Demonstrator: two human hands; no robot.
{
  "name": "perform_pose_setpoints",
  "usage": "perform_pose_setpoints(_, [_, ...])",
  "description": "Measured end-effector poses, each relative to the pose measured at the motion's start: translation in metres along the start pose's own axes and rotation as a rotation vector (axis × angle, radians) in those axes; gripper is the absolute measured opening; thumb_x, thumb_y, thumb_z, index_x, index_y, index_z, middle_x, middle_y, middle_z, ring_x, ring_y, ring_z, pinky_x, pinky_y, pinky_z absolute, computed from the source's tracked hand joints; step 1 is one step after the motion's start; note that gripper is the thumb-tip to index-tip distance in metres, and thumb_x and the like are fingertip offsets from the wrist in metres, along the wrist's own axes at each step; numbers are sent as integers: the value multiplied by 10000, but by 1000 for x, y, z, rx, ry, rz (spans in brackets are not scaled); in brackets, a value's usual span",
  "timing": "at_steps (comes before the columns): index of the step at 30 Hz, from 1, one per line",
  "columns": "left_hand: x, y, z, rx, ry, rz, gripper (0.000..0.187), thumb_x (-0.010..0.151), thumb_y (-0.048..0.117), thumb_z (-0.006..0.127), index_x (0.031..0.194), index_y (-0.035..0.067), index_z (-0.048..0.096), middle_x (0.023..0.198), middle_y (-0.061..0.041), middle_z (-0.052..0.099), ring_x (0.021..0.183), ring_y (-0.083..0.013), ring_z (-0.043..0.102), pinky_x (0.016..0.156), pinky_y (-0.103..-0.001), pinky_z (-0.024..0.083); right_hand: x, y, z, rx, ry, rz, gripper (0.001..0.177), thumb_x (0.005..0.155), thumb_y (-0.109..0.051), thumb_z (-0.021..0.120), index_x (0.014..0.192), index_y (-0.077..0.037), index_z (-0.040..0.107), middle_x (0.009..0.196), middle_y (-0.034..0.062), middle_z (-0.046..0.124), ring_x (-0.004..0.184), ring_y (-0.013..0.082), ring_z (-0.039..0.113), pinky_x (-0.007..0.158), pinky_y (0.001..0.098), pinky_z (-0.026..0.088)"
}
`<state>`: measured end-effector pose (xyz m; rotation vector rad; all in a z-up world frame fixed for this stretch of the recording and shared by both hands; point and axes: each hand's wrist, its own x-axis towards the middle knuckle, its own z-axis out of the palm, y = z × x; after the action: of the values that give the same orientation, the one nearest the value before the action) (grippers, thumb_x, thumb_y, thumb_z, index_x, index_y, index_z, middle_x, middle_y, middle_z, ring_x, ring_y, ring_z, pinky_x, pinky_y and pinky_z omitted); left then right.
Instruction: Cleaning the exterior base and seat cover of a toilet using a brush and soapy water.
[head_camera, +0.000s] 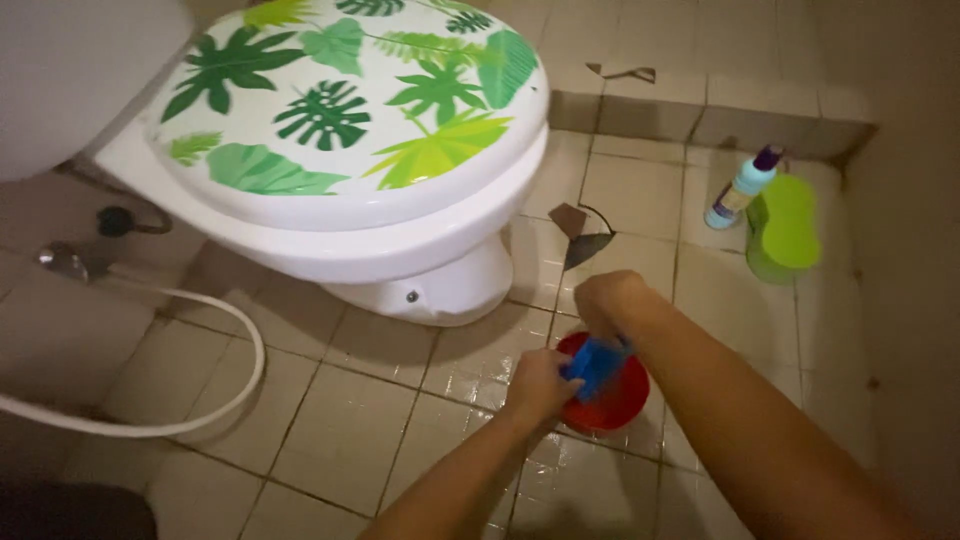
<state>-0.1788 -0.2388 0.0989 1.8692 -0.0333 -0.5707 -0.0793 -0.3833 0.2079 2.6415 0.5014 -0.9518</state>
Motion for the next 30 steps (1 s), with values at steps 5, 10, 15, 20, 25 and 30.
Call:
perform_pose_setpoints(5, [8, 6, -3, 519, 0, 330, 306, 760, 227, 873, 987, 42, 783, 915, -225, 737, 847, -385, 729, 818, -453, 585, 15, 9, 17, 39, -46, 60, 379, 747, -306, 891, 1054, -96, 819, 1080, 124, 781, 978, 278, 752, 817, 405, 593])
perform_pose_setpoints(10, [-12, 28, -8, 587, -77, 171, 234, 813, 227, 803, 993, 82, 769, 939, -211, 722, 883, -389, 715, 809, -488, 571, -13, 7, 7, -5, -230, -31, 464, 665, -341, 934, 1037, -86, 826, 1054, 100, 799, 934, 247, 764, 794, 391, 600])
perform_pose_setpoints(15, [-6, 31, -18, 621, -73, 238, 249, 803, 196, 799, 1010, 65, 753, 952, -210, 719, 915, -397, 706, 824, -489, 573, -37, 14, -5, 7, -280, -51, 496, 632, -363, 952, 1013, -77, 817, 1019, 95, 802, 894, 236, 759, 770, 387, 598])
perform_pose_setpoints(20, [-8, 77, -44, 609, -92, 440, 271, 770, 195, 811, 1006, 72, 766, 968, -220, 733, 897, -404, 718, 818, -477, 581, -62, 33, -32, 138, -152, -5, 488, 637, -382, 953, 964, -61, 784, 950, 111, 785, 829, 244, 730, 726, 395, 582])
perform_pose_setpoints(25, [-40, 127, -90, 690, -111, 223, 274, 840, 221, 766, 1062, 69, 714, 988, -219, 717, 937, -379, 726, 837, -477, 571, -69, 23, -58, 182, 25, -30, 453, 631, -371, 951, 890, -66, 740, 882, 113, 761, 799, 259, 715, 711, 410, 569])
perform_pose_setpoints(30, [-41, 108, -133, 632, 31, 541, 280, 838, 109, 724, 1105, 41, 675, 1037, -250, 694, 1003, -452, 671, 848, -521, 525, -70, -11, -77, 82, 365, -180, 361, 691, -396, 880, 840, -123, 698, 892, 113, 737, 841, 327, 712, 759, 446, 563])
